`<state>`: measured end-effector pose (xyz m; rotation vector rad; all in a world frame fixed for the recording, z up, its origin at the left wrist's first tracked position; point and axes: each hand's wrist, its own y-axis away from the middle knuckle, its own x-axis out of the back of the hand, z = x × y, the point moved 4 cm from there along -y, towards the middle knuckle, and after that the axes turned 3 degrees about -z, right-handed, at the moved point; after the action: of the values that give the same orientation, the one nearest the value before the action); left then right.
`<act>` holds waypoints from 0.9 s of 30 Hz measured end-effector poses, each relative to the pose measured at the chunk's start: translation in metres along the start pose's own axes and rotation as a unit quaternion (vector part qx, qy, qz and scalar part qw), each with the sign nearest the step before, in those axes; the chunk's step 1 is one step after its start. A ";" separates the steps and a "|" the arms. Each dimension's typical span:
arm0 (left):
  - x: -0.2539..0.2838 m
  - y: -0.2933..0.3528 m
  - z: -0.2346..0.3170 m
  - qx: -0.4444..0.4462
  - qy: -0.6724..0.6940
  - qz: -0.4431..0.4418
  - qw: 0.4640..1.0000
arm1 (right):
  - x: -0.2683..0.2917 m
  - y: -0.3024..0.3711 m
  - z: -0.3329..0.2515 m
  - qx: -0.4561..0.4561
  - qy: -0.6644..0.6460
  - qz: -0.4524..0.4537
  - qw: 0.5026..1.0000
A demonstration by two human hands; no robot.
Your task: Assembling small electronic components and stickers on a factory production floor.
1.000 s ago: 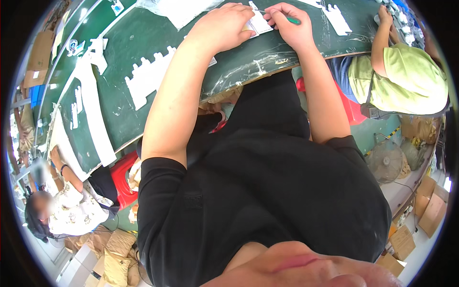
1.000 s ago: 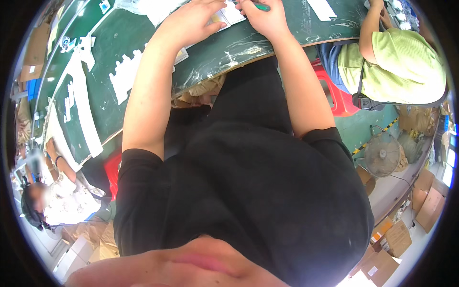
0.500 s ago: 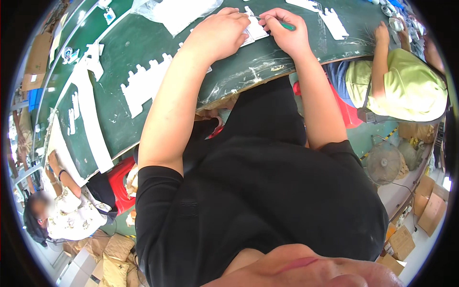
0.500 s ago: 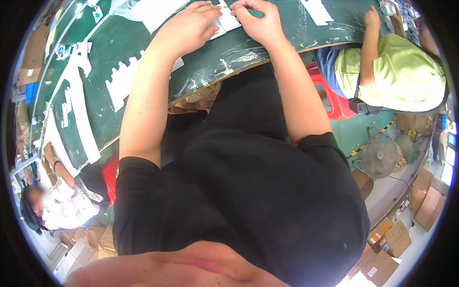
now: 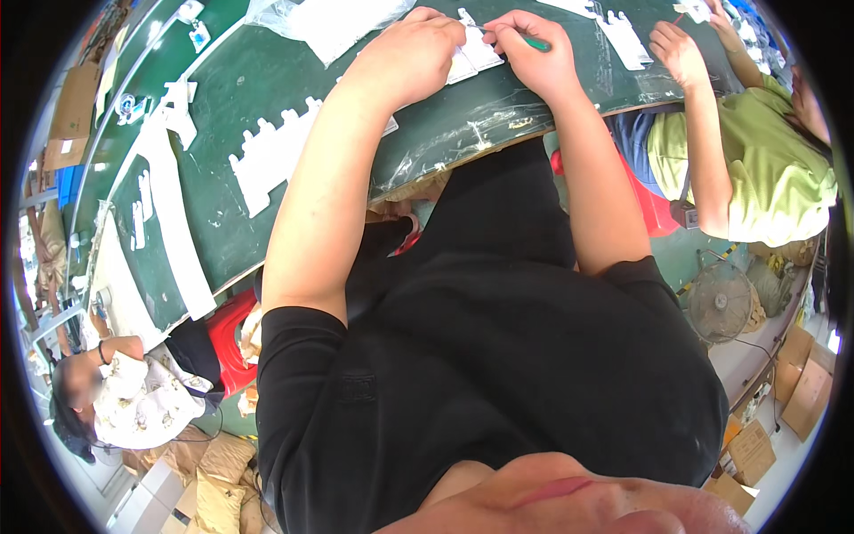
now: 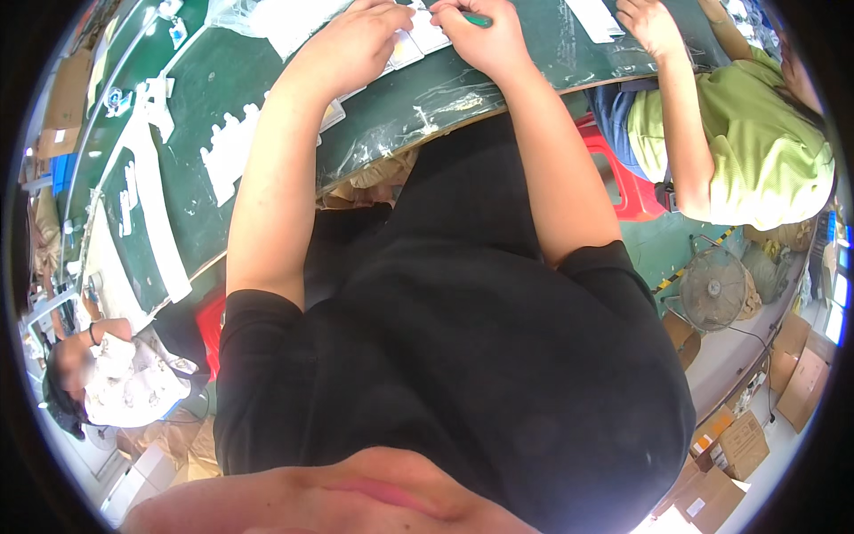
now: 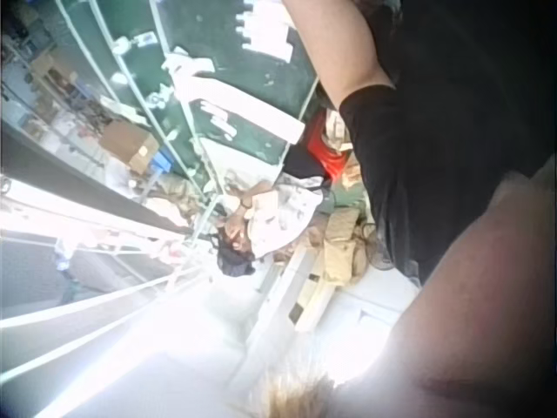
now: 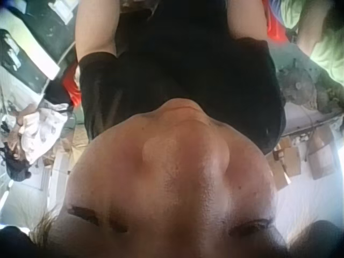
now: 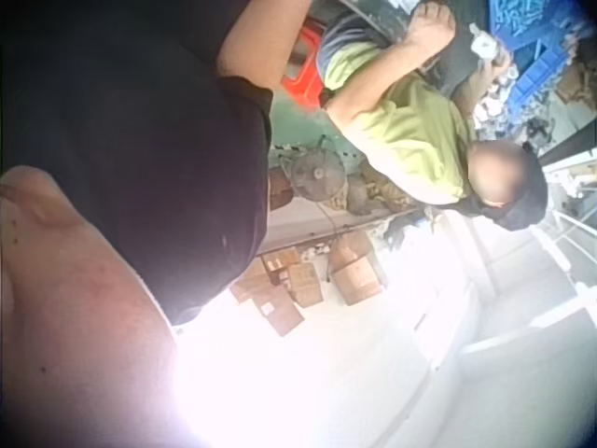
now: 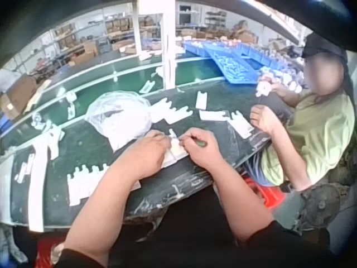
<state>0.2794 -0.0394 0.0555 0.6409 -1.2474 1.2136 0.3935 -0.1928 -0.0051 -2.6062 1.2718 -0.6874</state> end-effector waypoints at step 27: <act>0.004 0.004 0.005 0.038 0.006 -0.009 0.999 | -0.001 -0.001 -0.010 0.029 -0.021 -0.001 0.999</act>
<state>0.2733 -0.0416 0.0597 0.6977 -1.1871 1.2527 0.3890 -0.1903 0.0036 -2.5612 1.2194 -0.6549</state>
